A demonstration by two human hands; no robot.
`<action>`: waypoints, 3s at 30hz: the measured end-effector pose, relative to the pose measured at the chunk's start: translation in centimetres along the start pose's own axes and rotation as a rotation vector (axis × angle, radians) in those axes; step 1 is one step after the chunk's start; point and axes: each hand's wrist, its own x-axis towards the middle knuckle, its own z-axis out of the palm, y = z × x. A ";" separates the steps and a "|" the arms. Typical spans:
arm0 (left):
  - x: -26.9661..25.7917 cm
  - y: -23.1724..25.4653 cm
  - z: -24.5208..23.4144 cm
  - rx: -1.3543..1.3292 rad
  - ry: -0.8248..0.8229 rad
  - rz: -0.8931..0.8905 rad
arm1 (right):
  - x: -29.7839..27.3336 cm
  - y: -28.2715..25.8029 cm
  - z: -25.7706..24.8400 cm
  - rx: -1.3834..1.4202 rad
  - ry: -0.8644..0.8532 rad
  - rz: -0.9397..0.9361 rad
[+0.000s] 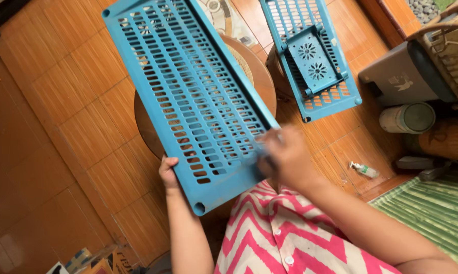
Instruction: The person disassembles a blue plastic crate by hand, removing the side panels and separating the components. The crate is taken apart piece by piece and the parts are placed on a round wooden table.
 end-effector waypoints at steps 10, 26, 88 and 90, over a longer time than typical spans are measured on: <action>0.4 -5.7 -2.2 -0.087 0.195 -0.133 | 6.5 11.6 7.9 0.775 -0.502 0.983; 0.3 -0.7 0.1 0.072 0.197 -0.058 | 3.6 8.6 5.8 1.153 -0.289 0.848; 1.6 -16.7 12.6 0.854 0.320 0.009 | -14.1 33.4 14.1 0.930 -0.605 1.338; 0.6 -14.1 8.3 0.797 0.388 0.077 | -14.2 29.0 13.4 1.026 -0.811 1.257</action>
